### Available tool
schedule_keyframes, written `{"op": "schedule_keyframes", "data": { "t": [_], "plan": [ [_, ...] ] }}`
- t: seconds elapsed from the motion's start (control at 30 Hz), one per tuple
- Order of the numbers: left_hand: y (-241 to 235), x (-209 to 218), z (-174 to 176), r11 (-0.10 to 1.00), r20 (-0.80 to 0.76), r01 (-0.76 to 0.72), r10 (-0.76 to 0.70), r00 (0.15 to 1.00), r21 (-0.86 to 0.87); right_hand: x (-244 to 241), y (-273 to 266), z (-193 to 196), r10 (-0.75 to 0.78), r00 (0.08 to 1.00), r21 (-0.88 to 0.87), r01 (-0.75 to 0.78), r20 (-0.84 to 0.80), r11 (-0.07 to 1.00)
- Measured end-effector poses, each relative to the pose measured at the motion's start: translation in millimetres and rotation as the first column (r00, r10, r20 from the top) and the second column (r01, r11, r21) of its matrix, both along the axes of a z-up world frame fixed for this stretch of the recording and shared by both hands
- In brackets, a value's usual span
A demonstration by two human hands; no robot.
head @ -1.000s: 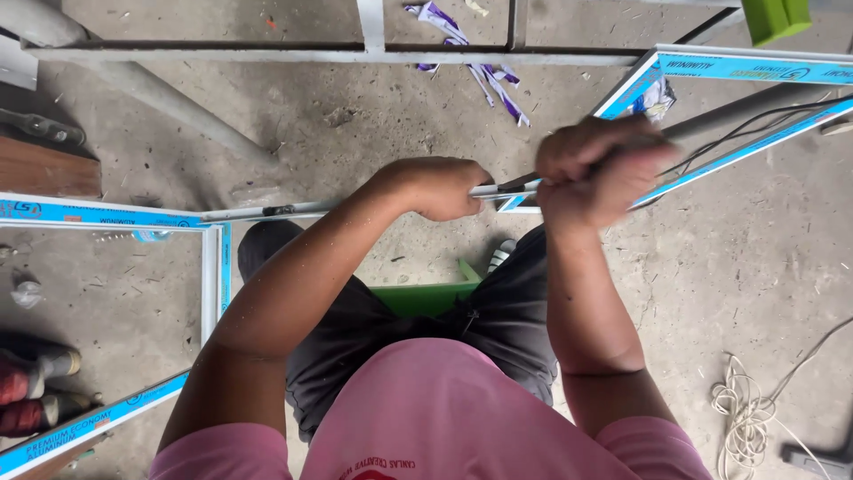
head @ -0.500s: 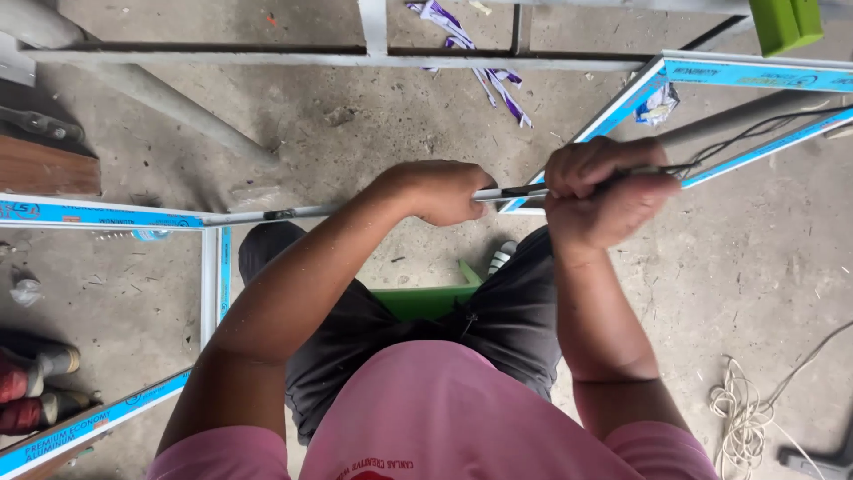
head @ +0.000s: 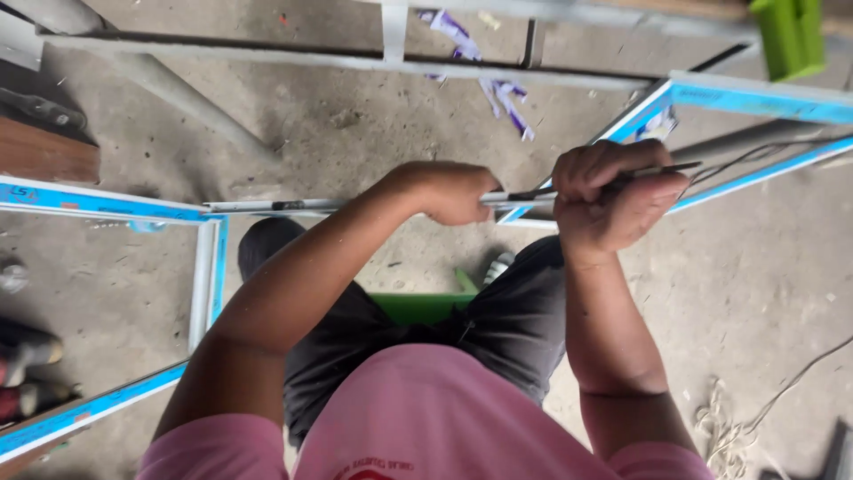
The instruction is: Assembling aluminum window frames by drilling holes, riveting joints, and smoothing edges.
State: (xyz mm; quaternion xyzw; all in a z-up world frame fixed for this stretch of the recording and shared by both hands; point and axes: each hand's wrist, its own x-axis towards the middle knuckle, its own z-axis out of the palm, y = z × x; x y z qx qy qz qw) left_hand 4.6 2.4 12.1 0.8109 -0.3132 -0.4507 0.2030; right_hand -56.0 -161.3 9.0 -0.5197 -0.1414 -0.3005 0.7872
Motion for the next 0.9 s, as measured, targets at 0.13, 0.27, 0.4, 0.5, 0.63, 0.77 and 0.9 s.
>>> {"op": "schedule_keyframes", "data": {
  "t": [0.13,0.27,0.4,0.5,0.63,0.77,0.9],
  "plan": [
    [-1,0,-5,1.0,-0.054,-0.002,0.002,0.999,0.0,-5,-8,15,0.083,0.996,-0.007,-0.083,-0.017,0.997],
    [2,-4,-3,1.0,-0.088,-0.02,0.02,0.996,-0.001,-4,-5,6,0.104,0.994,-0.004,-0.104,0.03,0.995],
    [4,-7,-15,1.0,-0.035,0.012,-0.012,0.999,0.005,-15,-4,21,0.076,0.993,-0.021,-0.074,0.092,0.997],
    [1,-2,-13,0.999,-0.03,0.007,-0.008,1.0,-0.038,-8,-1,11,0.088,0.996,0.043,-0.088,-0.001,0.995],
    [0,-3,-8,1.0,-0.033,0.003,-0.003,0.999,-0.006,-10,10,13,0.138,0.988,-0.003,-0.139,0.073,0.99],
    [5,-7,-32,0.991,-0.02,-0.028,0.026,0.999,-0.132,5,3,-24,-0.026,0.989,0.005,0.026,0.146,1.0],
    [6,-12,-26,0.991,-0.024,-0.031,0.028,0.999,-0.133,-7,15,-1,-0.105,0.979,-0.057,0.116,0.172,0.992]
  ]
}}
